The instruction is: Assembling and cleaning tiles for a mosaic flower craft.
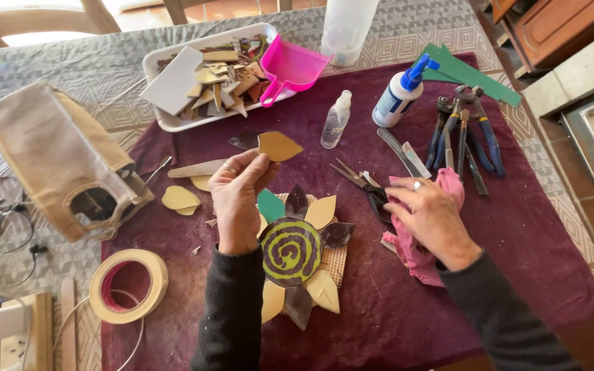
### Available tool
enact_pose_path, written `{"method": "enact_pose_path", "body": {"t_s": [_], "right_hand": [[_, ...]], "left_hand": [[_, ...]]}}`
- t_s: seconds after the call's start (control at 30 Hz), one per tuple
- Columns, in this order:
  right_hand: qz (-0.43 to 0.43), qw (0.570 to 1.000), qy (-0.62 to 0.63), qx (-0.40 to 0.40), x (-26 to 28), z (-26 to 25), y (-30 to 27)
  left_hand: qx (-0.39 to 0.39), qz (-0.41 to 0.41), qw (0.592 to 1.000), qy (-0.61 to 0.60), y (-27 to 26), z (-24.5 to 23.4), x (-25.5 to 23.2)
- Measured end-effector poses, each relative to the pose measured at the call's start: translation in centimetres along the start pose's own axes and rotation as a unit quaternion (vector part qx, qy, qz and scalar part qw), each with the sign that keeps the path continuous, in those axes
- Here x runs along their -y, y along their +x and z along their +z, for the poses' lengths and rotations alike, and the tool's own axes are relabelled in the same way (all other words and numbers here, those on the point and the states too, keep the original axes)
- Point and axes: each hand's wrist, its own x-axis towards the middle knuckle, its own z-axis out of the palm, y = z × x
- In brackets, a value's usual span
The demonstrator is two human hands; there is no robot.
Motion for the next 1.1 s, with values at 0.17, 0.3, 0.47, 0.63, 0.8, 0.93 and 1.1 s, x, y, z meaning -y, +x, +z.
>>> {"method": "enact_pose_path", "body": {"t_s": [0.17, 0.3, 0.47, 0.63, 0.8, 0.93, 1.1], "right_hand": [[0.001, 0.983, -0.088, -0.158, 2.2, -1.5, -0.1], [0.049, 0.988, -0.080, -0.126, 0.7, -1.2, -1.6], [0.039, 0.964, 0.066, -0.253, 1.5, -3.7, -1.9], [0.102, 0.840, 0.408, -0.342, 1.6, -5.4, -1.4], [0.001, 0.895, -0.284, -0.343, 1.5, -8.2, 1.3], [0.068, 0.938, -0.070, -0.332, 1.9, -4.9, 1.2], [-0.073, 0.922, 0.040, -0.377, 5.6, -2.5, 3.6]], "left_hand": [[0.050, -0.013, 0.998, 0.030, -1.7, 2.1, 2.3], [0.064, -0.044, 0.996, 0.052, -3.1, 4.1, 3.1], [0.078, -0.070, 0.992, 0.071, -2.8, 4.0, 3.0], [0.063, -0.029, 0.996, 0.059, -2.7, 3.6, 0.5], [0.073, -0.049, 0.995, 0.048, -3.0, 4.6, 2.1], [0.087, -0.049, 0.994, 0.036, -4.2, 5.7, 4.2], [0.071, -0.046, 0.987, 0.133, -6.2, 7.5, 5.2]]}}
